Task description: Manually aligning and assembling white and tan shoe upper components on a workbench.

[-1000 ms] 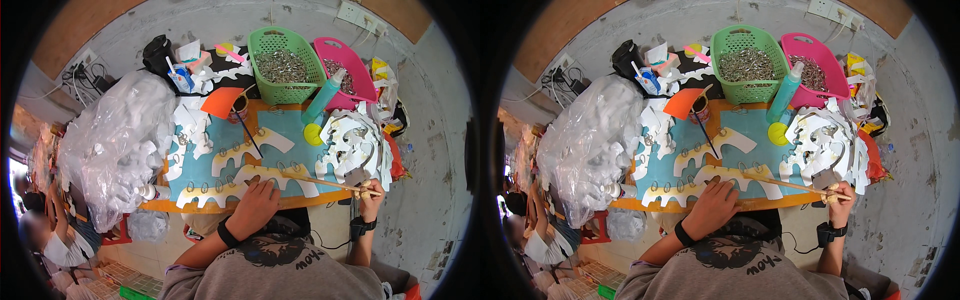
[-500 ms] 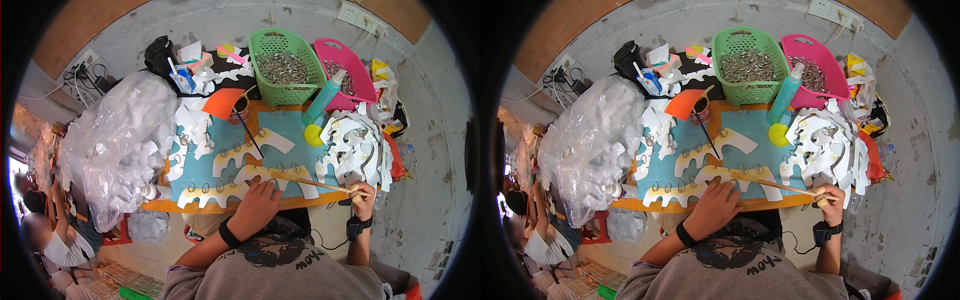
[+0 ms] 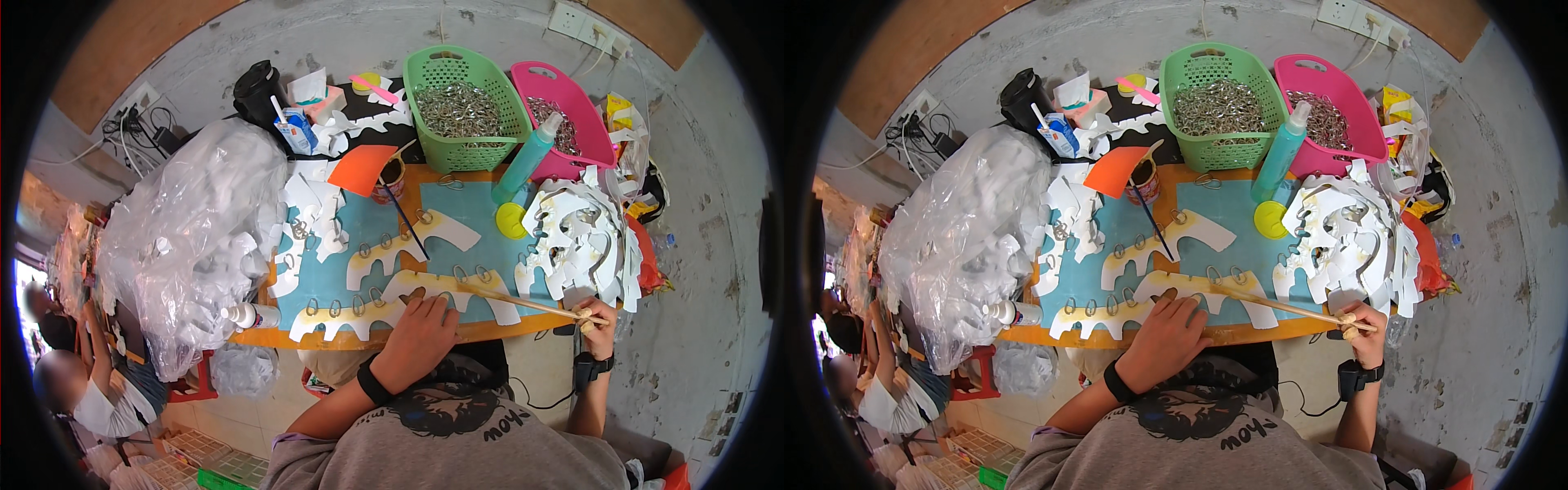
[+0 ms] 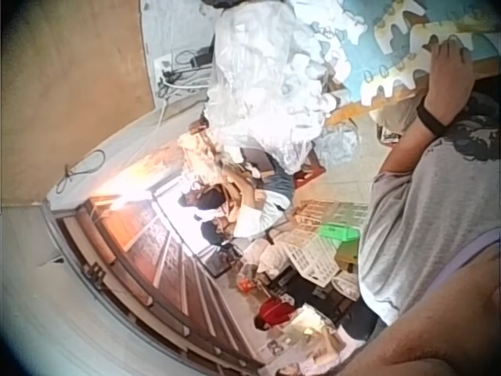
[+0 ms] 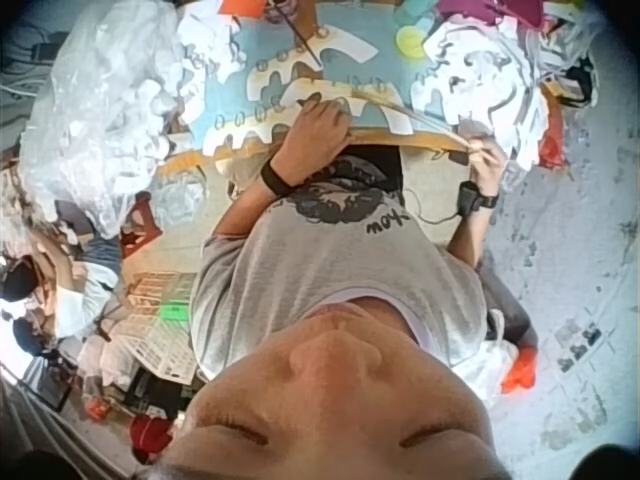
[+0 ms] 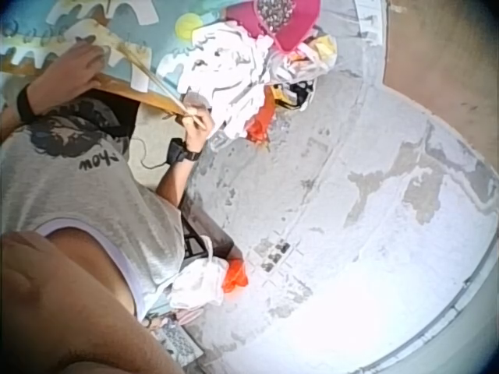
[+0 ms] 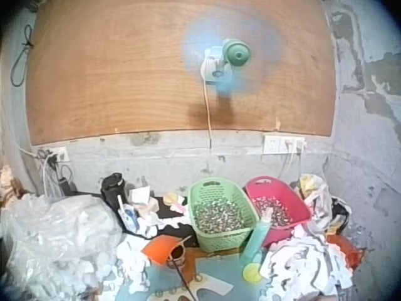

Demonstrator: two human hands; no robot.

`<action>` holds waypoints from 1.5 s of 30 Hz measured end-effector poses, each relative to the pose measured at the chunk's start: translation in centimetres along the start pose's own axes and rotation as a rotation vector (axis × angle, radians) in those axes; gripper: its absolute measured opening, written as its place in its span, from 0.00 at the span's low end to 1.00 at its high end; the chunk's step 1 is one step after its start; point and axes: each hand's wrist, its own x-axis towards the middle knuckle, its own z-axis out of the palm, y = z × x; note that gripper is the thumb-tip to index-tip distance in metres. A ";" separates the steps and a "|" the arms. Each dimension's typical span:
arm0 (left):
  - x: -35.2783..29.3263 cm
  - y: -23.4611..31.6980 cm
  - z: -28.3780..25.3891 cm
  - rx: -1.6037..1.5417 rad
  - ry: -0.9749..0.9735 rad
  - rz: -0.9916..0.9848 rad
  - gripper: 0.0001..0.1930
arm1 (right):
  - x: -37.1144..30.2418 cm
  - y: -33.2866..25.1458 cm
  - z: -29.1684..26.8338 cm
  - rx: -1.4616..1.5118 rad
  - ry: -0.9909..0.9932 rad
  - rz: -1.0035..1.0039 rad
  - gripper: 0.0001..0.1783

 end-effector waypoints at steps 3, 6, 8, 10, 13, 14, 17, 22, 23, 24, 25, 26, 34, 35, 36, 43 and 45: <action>0.0 0.0 0.0 0.005 0.006 0.001 0.18 | -0.2 -0.2 -0.7 -0.047 -0.001 -0.026 0.10; 0.1 0.0 -0.1 0.009 -0.003 0.001 0.18 | -0.6 -0.2 -1.5 -0.051 0.013 -0.060 0.11; 0.0 0.0 0.0 0.008 -0.009 0.001 0.19 | -0.8 -0.1 -2.2 -0.034 0.014 -0.118 0.14; 0.0 0.0 0.0 0.010 -0.004 0.003 0.19 | -1.0 0.0 -2.8 0.022 0.053 -0.128 0.14; 0.0 0.0 0.0 0.016 -0.001 0.005 0.19 | -0.8 -0.5 -2.0 0.141 0.155 -0.122 0.14; 0.0 0.0 0.0 0.020 -0.001 0.006 0.19 | -0.6 -0.8 -1.3 0.205 0.218 -0.108 0.13; -0.1 0.0 -0.1 0.028 0.001 0.017 0.19 | 0.1 -1.2 0.4 0.180 0.095 -0.054 0.11; -0.4 -0.1 0.1 0.025 0.023 0.028 0.19 | 2.1 -1.1 4.4 0.121 -0.048 -0.008 0.11; -0.4 -0.2 0.2 0.018 0.018 0.029 0.19 | 2.5 -1.1 5.2 0.113 -0.047 -0.003 0.10; -0.5 -0.3 0.2 0.019 0.020 0.026 0.19 | 2.8 -1.0 5.7 0.106 -0.047 0.002 0.09; -0.6 -0.3 0.2 0.018 0.036 0.035 0.19 | 3.0 -0.8 6.0 0.135 -0.055 -0.006 0.07; -0.6 -0.3 0.2 0.017 0.051 0.044 0.19 | 3.1 -0.5 6.0 0.136 -0.059 -0.006 0.07; -0.6 -0.4 0.1 0.009 0.038 0.041 0.19 | 3.3 -0.9 6.1 -0.091 -0.032 0.106 0.09; -0.5 -0.4 0.1 0.007 0.029 0.037 0.19 | 3.3 -0.9 5.9 -0.091 -0.032 0.106 0.09; -0.5 -0.4 0.1 0.007 0.029 0.037 0.19 | 3.5 -1.0 5.6 -0.129 -0.093 0.070 0.09; -0.4 -0.5 0.0 0.002 0.044 0.044 0.18 | 4.3 -1.9 4.0 -0.292 -0.267 -0.124 0.10; -0.4 -0.5 0.1 0.001 0.050 0.047 0.18 | 4.2 -2.3 3.3 -0.326 -0.269 -0.089 0.10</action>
